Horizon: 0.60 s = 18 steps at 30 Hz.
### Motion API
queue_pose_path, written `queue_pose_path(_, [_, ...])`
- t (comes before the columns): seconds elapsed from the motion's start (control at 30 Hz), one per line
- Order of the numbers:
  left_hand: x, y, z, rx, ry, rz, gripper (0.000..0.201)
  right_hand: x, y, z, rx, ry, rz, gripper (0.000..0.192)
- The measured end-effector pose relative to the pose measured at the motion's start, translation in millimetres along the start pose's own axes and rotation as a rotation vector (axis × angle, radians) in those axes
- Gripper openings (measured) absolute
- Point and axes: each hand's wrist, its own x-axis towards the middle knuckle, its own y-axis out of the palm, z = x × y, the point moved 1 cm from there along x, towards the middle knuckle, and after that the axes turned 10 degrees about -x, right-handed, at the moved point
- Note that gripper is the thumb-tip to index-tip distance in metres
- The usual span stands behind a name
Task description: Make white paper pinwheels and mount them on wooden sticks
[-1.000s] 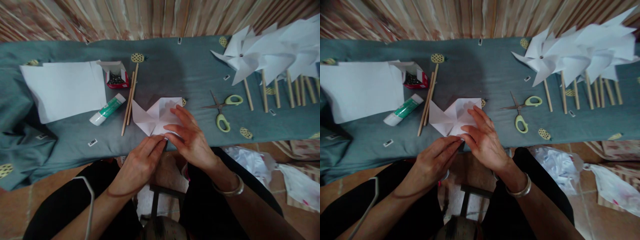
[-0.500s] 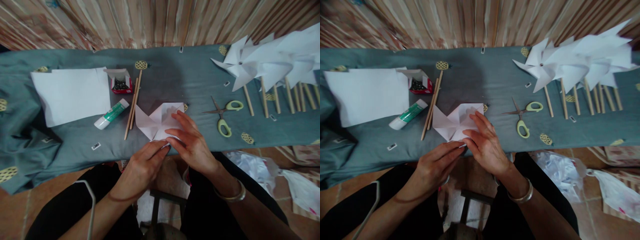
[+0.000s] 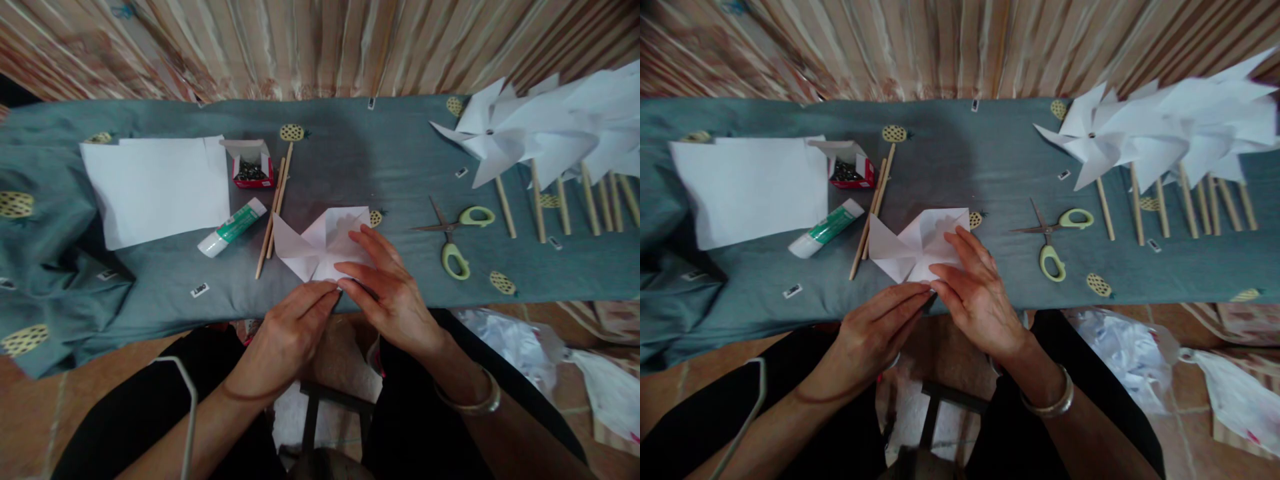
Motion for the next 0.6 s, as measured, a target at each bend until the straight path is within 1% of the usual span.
queue_pose_path(0.27, [1.4,0.4,-0.3,0.011,0.021,-0.024,0.027,0.1,1.2,0.2,0.002,0.011,0.010,0.021])
queue_pose_path(0.43, [-0.3,1.0,0.3,0.025,0.003,0.008,0.026,0.1,0.9,-0.1,-0.011,0.006,0.023,0.020])
queue_pose_path(0.6, [-0.9,0.8,-0.4,0.039,0.021,0.016,0.025,-0.1,0.7,-1.5,-0.008,-0.010,0.036,0.020])
